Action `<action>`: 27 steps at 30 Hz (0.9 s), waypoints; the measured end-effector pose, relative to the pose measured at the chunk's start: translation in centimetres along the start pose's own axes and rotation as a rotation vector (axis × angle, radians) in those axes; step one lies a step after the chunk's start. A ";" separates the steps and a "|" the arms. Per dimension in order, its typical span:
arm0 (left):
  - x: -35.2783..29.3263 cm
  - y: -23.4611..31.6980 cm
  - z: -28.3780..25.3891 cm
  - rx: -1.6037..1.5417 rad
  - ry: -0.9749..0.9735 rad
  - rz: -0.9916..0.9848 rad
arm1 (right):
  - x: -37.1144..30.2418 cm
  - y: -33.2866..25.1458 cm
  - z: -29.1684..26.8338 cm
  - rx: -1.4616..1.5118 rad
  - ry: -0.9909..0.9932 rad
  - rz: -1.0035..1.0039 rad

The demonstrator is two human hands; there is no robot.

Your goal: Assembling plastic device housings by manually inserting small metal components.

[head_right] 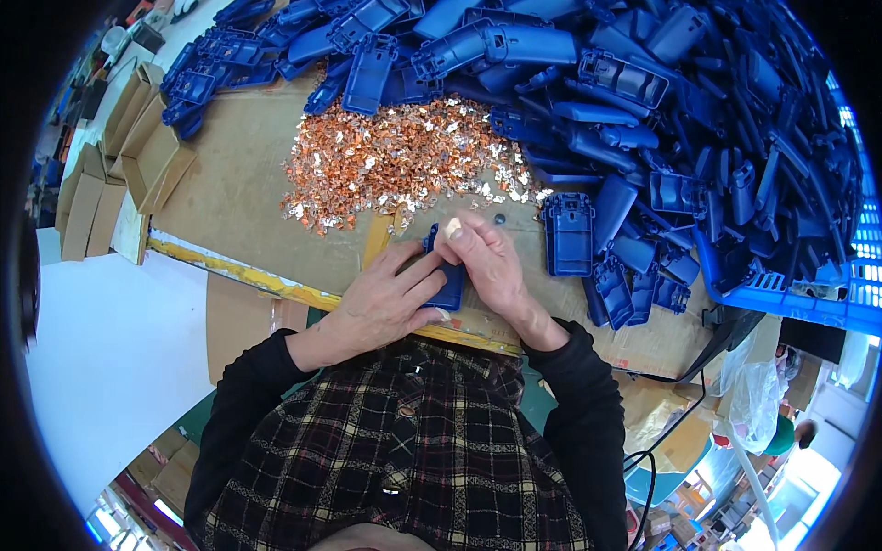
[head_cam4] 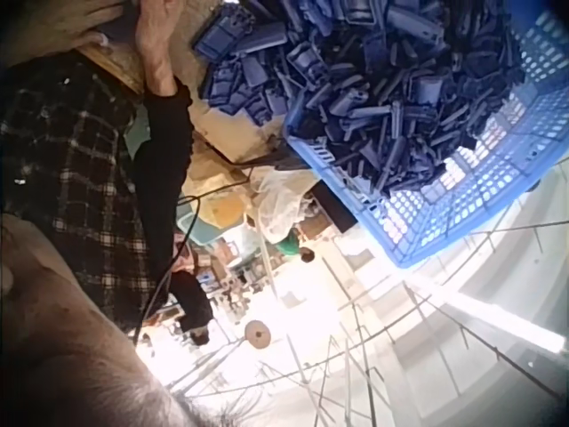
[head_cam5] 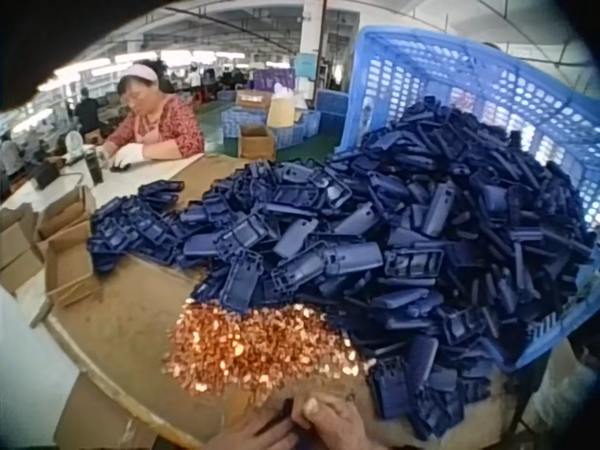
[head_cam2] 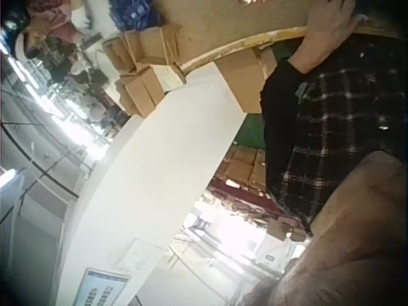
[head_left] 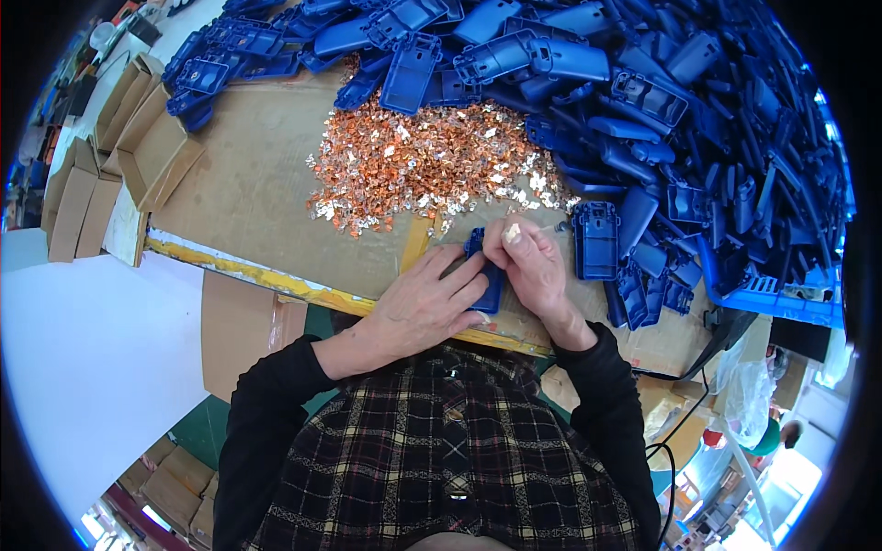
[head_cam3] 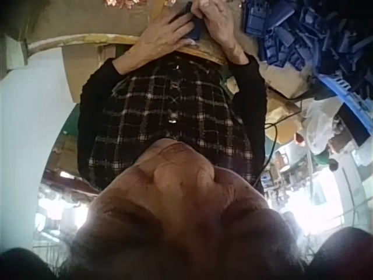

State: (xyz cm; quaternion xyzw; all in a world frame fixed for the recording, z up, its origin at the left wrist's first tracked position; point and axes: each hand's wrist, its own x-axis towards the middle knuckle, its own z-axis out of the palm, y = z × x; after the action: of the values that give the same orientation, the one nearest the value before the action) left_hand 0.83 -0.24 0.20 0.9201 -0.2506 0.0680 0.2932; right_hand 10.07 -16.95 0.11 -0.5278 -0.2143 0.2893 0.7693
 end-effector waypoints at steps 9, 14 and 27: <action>-0.1 0.1 0.4 0.020 0.026 -0.008 | 0.4 0.5 -0.7 -0.067 -0.056 0.054; -0.3 0.2 0.5 0.049 0.041 0.023 | 0.7 1.0 -0.1 0.123 0.078 -0.092; -0.1 -0.1 0.4 -0.005 0.041 0.000 | 0.6 0.1 -0.2 -0.341 -0.143 0.070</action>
State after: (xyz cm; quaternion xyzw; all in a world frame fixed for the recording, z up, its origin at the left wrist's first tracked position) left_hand 0.83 -0.36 -0.24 0.9179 -0.2446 0.0863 0.3004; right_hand 10.62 -16.61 -0.07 -0.6358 -0.2960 0.3125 0.6407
